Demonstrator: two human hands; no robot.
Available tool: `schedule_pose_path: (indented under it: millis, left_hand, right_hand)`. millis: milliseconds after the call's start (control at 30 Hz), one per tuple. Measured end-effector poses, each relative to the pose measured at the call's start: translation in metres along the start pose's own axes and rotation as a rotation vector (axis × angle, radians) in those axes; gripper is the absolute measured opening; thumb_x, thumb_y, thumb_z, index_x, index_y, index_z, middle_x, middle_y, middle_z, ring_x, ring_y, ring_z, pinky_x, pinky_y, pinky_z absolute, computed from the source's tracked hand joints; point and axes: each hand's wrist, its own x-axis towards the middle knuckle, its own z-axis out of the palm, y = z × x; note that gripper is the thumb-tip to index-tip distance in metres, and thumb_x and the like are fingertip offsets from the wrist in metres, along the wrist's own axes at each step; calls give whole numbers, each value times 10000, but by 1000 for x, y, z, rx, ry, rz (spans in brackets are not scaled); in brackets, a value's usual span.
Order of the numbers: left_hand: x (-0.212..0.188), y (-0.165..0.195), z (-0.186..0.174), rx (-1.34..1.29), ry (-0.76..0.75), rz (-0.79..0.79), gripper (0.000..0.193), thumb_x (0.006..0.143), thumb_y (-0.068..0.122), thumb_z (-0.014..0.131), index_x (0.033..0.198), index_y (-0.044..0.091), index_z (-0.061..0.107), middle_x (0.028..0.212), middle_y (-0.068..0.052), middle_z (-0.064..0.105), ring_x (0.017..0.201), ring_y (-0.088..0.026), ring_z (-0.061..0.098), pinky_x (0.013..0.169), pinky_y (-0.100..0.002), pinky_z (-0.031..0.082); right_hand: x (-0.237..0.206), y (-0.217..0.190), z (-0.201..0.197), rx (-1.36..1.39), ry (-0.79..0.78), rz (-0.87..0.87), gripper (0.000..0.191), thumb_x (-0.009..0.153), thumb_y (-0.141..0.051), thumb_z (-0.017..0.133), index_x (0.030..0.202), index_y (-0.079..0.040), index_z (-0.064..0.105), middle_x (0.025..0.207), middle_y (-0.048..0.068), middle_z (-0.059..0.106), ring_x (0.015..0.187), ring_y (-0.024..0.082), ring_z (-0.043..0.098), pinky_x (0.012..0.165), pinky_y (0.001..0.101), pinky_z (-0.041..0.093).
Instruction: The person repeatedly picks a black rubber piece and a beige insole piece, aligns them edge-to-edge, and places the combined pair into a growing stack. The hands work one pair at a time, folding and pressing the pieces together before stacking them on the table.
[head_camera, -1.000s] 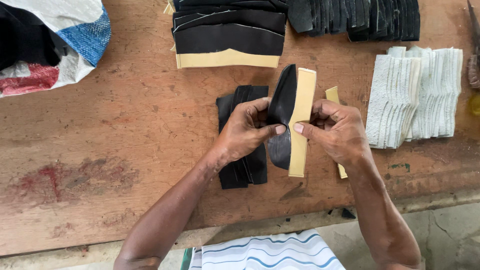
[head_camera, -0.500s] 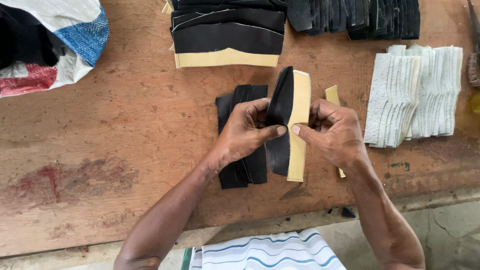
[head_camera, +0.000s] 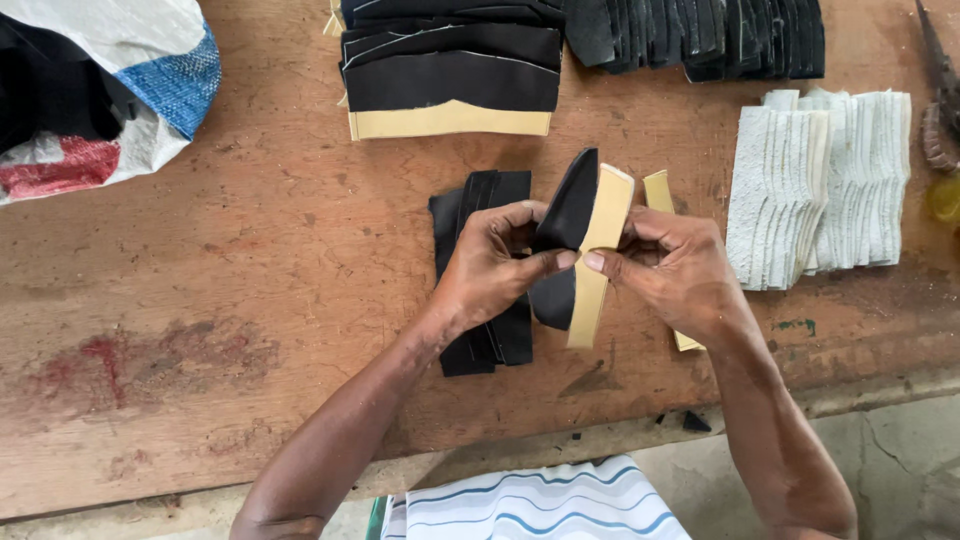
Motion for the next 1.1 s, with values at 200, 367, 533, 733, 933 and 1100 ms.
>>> schedule_pose_path:
  millis: [200,367,533,733,933,1100]
  left_hand:
    - [2,-8,-2,-175,1,58,262,897,26,792,1143,12,701,1034,-34,754,978,-100,706,936,-290,616]
    - [2,-7,-4,-200,10,61,233,917,11,790,1126,15,688,1020,-25,735,980,-99,698,926,-301,620]
    - [0,2,-4,-187,21,67,255,897,26,787,1127,42,678,1036,-18,737,982,-81,695,912,-275,616]
    - [1,0,-5,-208,44,26,221,896,30,809,1086,31,696,996,-33,746,937,-88,700,848,-271,616]
    - [2,-7,-6,-307,61,36,225,877,36,816,1077,44,715,1001,-30,750,936,-86,704,859,-269,628]
    - [3,-7,-7,-258,66,23,217,872,36,830,1064,42,728,982,-29,753,920,-84,696,848,-264,616]
  right_hand:
    - [2,5,7,85,8,-39,284,870,-103,779,1144,-33,752,1042,59,781,960,90,719,827,249,633]
    - [8,14,14,82,38,-39,226,891,-113,791,1088,-7,753,975,75,791,895,116,740,757,259,648]
    - [8,3,9,63,17,36,288,875,-115,774,1142,-13,743,977,63,781,890,114,732,748,253,639]
    - [10,-9,6,-31,-11,46,295,871,-134,768,1145,-26,751,932,60,792,841,111,745,717,256,645]
    - [9,0,14,100,11,-13,265,897,-144,766,1124,-9,751,948,80,788,857,111,744,719,255,646]
    - [8,3,14,42,36,1,239,891,-161,772,1085,-23,762,910,71,794,803,114,753,685,259,658]
